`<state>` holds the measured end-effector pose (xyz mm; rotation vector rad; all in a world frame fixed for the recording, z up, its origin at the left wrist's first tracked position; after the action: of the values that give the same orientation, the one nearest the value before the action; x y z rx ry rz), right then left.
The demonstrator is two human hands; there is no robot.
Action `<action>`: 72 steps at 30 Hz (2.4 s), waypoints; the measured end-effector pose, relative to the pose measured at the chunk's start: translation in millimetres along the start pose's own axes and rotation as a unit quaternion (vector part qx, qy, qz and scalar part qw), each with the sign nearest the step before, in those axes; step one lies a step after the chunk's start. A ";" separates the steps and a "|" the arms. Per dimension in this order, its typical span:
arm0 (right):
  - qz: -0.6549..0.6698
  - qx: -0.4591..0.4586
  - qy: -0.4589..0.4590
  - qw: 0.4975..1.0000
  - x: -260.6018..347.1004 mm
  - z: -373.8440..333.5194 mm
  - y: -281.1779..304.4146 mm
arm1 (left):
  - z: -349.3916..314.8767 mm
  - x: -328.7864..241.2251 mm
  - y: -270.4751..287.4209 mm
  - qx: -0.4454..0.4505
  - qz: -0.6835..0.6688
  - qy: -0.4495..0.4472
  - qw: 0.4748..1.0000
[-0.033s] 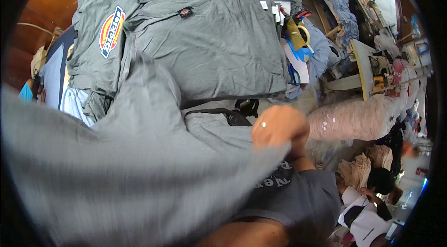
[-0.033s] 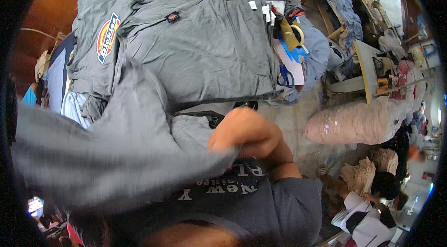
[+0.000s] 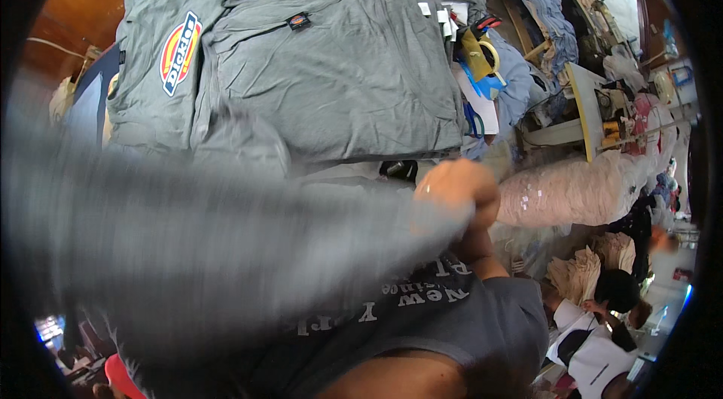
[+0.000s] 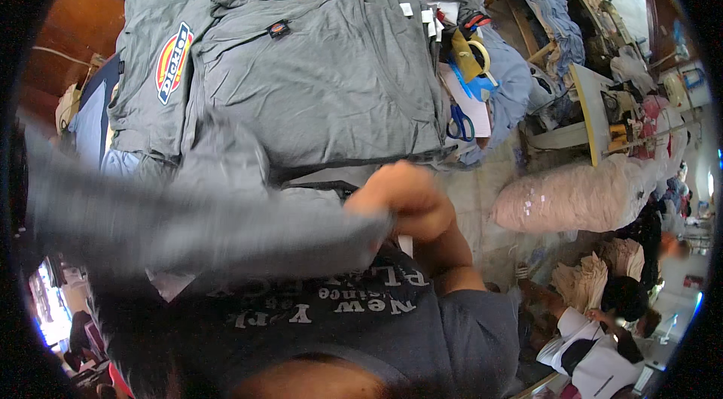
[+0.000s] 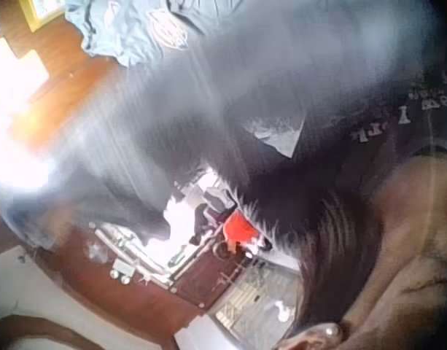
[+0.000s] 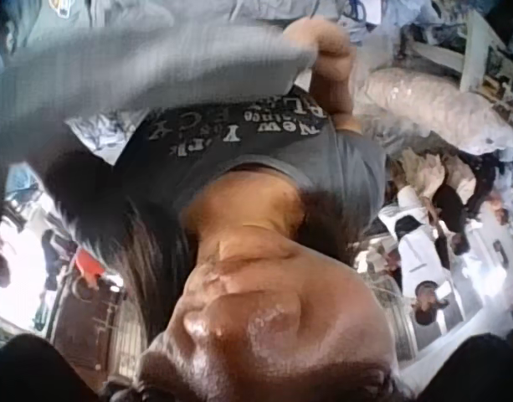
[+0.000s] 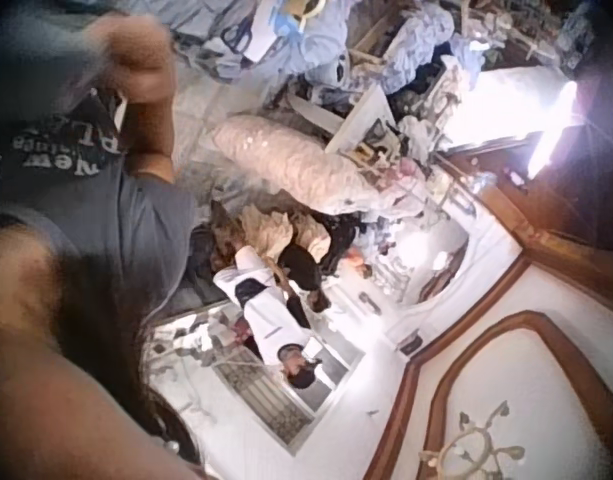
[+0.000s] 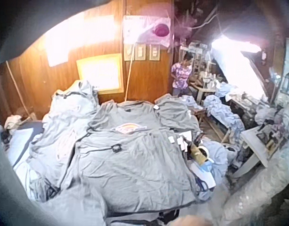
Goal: The person organizes and stacks t-shirts by hand, aligning the edges and smoothing the fabric, and uses shears to trim a thread from one t-shirt.
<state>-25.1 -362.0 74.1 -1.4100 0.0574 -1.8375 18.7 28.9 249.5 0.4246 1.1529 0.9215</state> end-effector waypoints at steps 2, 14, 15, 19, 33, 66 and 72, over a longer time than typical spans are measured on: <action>-0.125 -0.224 -0.066 0.964 1.7 13.7 11.5 | 65.7 -24.0 -19.1 0.074 0.033 -0.053 0.995; -0.113 -0.282 -0.133 0.944 -42.5 27.6 151.8 | -13.3 48.7 -174.7 -0.005 0.109 -0.238 0.965; -0.132 -0.281 -0.154 0.938 -39.9 11.1 147.9 | -53.7 78.1 -173.4 -0.044 0.133 -0.141 0.980; -0.209 -0.250 -0.227 0.918 -33.8 -24.0 137.5 | -191.4 134.3 -158.3 -0.121 0.253 0.139 0.950; -0.348 -0.241 0.064 0.904 20.7 102.7 141.4 | -125.4 127.7 -85.4 -0.297 0.169 0.137 0.930; -0.482 -0.160 -0.054 0.860 -51.8 43.5 192.6 | -237.3 203.5 -99.1 -0.219 -0.118 0.237 0.939; -0.527 -0.107 -0.004 0.843 -43.8 37.1 176.8 | -250.4 231.6 -111.9 -0.185 -0.157 0.220 0.945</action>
<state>106.7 -439.8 -31.4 -1.7796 -0.6690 -2.7612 -139.3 109.8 -62.4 -0.2837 1.3633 0.9473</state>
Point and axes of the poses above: each hand's wrist, its own z-axis towards the middle knuckle, its own y-axis out of the back of the hand, x = y × z, the point moved 3 cm from there along z, towards the middle knuckle, and after that the axes turned 1 degree about -z, right-handed, at the moved point
